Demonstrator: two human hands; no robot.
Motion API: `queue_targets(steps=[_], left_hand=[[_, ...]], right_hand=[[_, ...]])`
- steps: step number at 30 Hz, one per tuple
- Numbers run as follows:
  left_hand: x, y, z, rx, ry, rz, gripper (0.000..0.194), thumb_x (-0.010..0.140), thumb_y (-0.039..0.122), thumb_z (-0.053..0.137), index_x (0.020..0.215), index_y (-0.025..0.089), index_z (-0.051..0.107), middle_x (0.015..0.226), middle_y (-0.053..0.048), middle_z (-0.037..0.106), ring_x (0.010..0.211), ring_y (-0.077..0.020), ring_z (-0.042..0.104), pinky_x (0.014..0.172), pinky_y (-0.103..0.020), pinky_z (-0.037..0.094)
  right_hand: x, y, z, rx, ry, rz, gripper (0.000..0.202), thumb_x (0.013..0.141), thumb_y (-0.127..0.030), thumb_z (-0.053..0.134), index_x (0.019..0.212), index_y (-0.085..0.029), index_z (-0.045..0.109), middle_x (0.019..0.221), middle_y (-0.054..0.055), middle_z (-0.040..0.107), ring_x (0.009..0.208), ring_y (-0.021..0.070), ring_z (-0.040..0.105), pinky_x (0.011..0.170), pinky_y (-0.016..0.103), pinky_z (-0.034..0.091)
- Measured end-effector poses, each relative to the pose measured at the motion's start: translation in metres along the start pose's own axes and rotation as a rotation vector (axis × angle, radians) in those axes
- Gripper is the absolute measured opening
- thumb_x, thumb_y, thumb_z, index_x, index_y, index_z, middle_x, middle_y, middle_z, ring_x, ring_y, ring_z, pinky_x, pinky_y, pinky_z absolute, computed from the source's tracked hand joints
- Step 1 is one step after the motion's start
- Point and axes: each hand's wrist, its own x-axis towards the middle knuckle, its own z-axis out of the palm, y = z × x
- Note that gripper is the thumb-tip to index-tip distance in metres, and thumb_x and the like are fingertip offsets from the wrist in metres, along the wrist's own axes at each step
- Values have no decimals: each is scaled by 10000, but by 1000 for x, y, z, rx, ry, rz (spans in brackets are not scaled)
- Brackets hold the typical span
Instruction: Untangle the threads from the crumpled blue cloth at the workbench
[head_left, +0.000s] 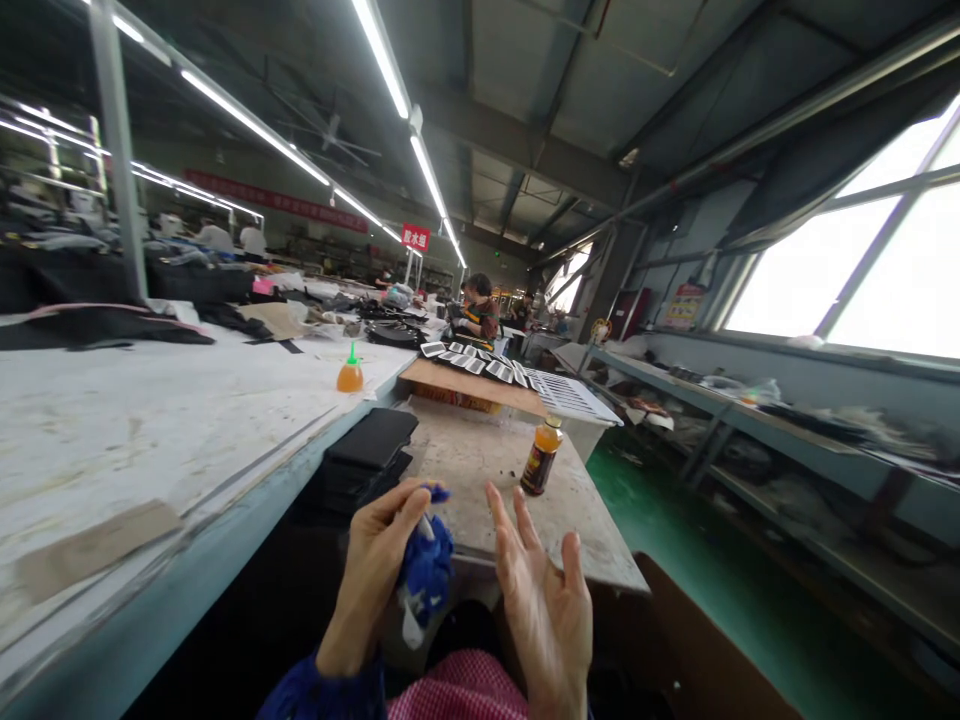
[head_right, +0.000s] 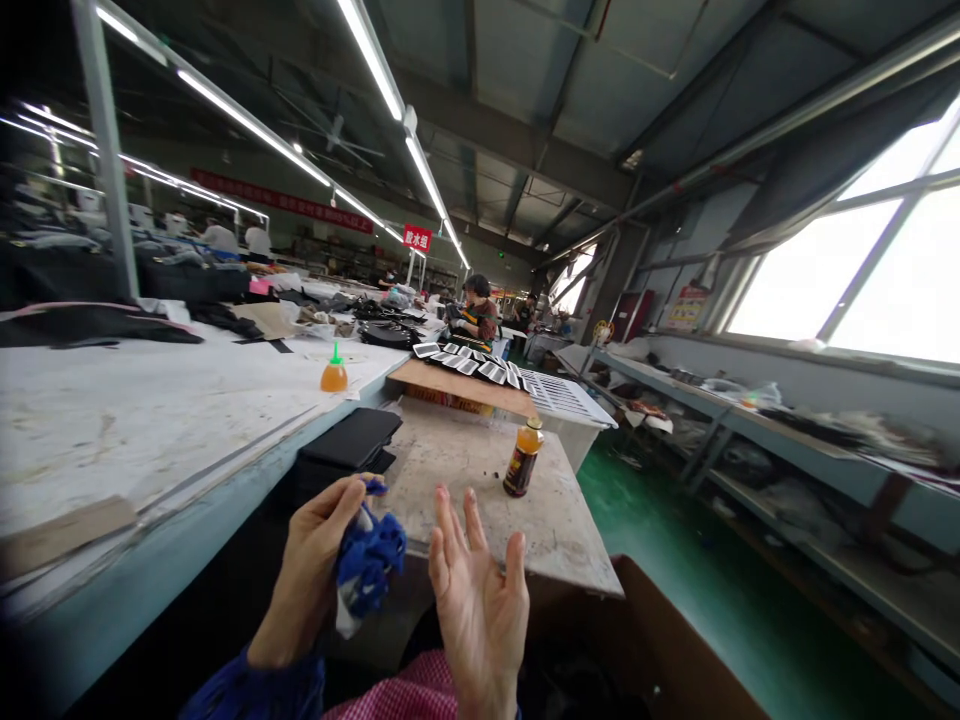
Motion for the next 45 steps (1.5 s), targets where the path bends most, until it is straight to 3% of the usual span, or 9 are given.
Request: queue_targets(steps=[6,10,14,21,29,36,39,42,45], left_hand=[[-16,5,19,343,-434,219,162,766,338,754,887,238,788,928,-31,741,868,-171,652,798,-230,501],[-23,-5,27,405,-233,340,150,827,356,686,783,221,733,749,2,682,705,-136,601,677,-214,475],[-17,-9,15,333,40,224,220,808,445,710,833,228,734,775,16,678,692,-122,577,636,-196,459],[-8,-7,21,517,-296,451,207,822,368,697,996,289,777,1027,-22,694,851,-154,628,787,-237,507],[-14,-13,31,521,-273,393,206,863,327,634,702,200,656,703,9,602,685,-128,541,664,-226,425],[-7,-13,23,-88,38,-152,452,562,514,867,650,164,594,640,46,524,538,-68,424,487,-163,382],[-10,-9,23,93,118,50,357,633,494,842,795,193,736,800,7,650,663,-94,543,560,-158,450],[-19,-10,31,369,-78,425,209,746,385,785,927,281,789,1000,-8,703,867,-134,630,758,-182,512],[-22,-15,39,466,-263,564,189,790,317,749,975,334,784,1002,-1,713,875,-137,654,797,-194,520]], right_hand=[[2,0,3,-69,56,-172,704,893,-738,412,1376,-250,569,1515,113,449,1404,242,441,1129,415,413],[-2,-4,6,-140,1,-212,701,906,-752,346,1401,-293,536,1549,89,405,1420,268,413,1118,500,407],[-7,-11,5,-216,-112,-138,728,877,-791,337,1402,-324,526,1540,106,412,1400,332,430,1088,593,383],[-9,-9,-5,-422,-123,-83,848,801,-840,417,1454,-301,466,1397,134,569,1364,271,489,1210,555,174],[-10,-6,-17,-798,-91,-186,900,764,-796,554,1469,-246,450,1388,104,582,1465,229,344,1248,467,11],[-10,-9,-8,-482,-166,-66,815,854,-816,345,1381,-235,566,1060,134,743,1270,305,574,1186,588,191],[-5,-9,-8,-425,-150,-74,766,849,-812,379,1311,-258,634,1382,113,588,1351,310,493,1176,551,257],[-3,-4,-6,-417,-138,-17,784,853,-809,378,1333,-239,622,1522,74,443,1418,259,408,1219,441,229],[-7,2,-1,-378,-127,36,813,833,-818,406,1272,-187,670,1403,112,571,1376,247,450,1228,413,219]])
